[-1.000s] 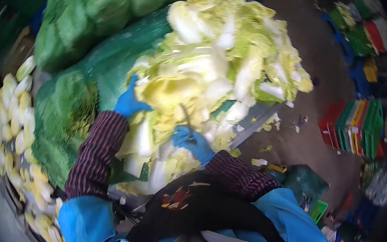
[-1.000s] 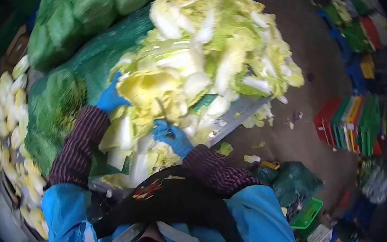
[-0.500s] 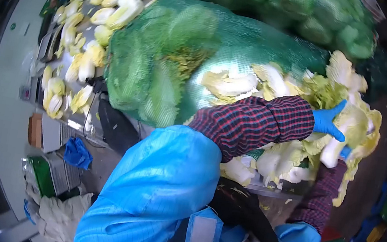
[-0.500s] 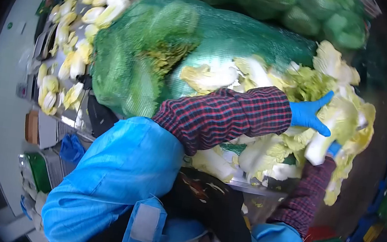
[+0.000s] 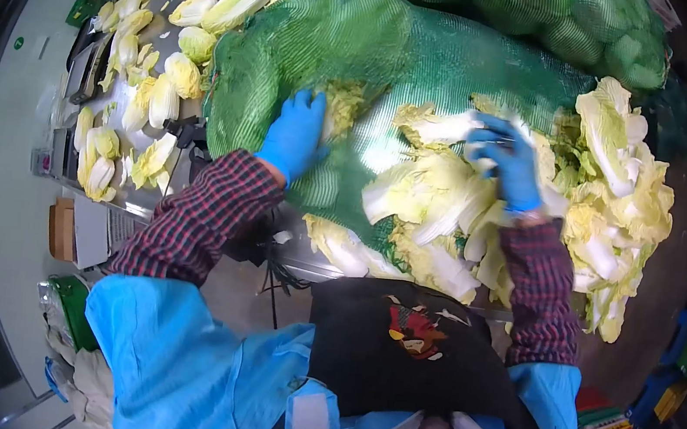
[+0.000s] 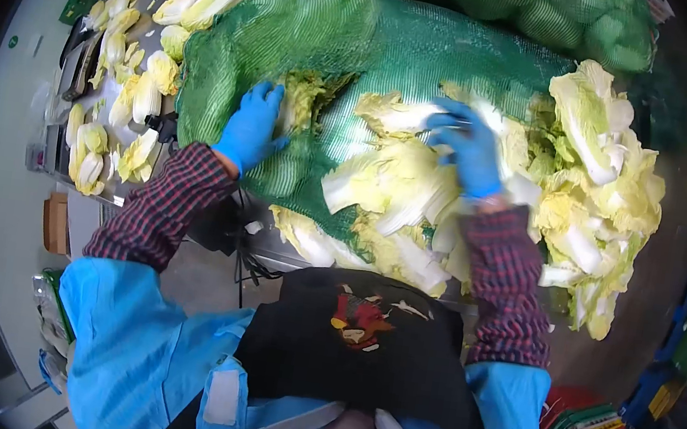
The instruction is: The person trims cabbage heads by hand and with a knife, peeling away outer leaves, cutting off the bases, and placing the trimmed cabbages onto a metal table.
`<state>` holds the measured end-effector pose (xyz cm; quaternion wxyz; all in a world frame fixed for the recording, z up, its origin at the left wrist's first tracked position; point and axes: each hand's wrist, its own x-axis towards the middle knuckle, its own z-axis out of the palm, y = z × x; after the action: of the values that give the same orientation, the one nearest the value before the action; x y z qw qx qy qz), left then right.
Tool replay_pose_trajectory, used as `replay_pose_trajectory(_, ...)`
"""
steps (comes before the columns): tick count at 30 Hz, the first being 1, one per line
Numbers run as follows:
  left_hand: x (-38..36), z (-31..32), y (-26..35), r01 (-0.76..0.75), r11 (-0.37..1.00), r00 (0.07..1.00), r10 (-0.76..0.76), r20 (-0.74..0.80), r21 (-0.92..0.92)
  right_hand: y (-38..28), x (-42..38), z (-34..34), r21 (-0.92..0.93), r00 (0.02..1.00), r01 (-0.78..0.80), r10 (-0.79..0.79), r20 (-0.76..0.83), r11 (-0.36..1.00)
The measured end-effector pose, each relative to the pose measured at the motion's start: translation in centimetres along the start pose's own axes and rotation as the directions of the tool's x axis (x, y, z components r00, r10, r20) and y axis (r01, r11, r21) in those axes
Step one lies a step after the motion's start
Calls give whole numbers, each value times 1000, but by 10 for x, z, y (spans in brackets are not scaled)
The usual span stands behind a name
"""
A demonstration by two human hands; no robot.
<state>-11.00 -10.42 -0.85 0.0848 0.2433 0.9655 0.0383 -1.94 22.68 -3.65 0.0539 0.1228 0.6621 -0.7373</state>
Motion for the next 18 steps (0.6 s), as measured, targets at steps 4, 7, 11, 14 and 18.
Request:
replay_pose_trajectory(4, 32, 4, -8, -23, 982, 998, 33, 50, -188, 14, 17, 73, 160, 990, -109, 93, 104, 981)
replay_pose_trajectory(7, 94, 20, -12, -27, 997, 1000, 28, 2, -71, 23, 25, 88, 274, 994, -107, 93, 64, 956)
replay_pose_trajectory(11, 173, 13, -25, -68, 963, 989, 30, -147, -259, 37, 27, 70, 193, 995, -72, 85, -61, 979)
replay_pose_trajectory(14, 278, 98, -90, -372, 891, 922, 324, -212, -259, 42, 21, 58, 224, 971, -158, 193, -144, 962)
replay_pose_trajectory(18, 295, 73, -78, -196, 946, 979, 203, -1, -256, 40, 20, 52, 280, 944, -199, 261, -203, 939)
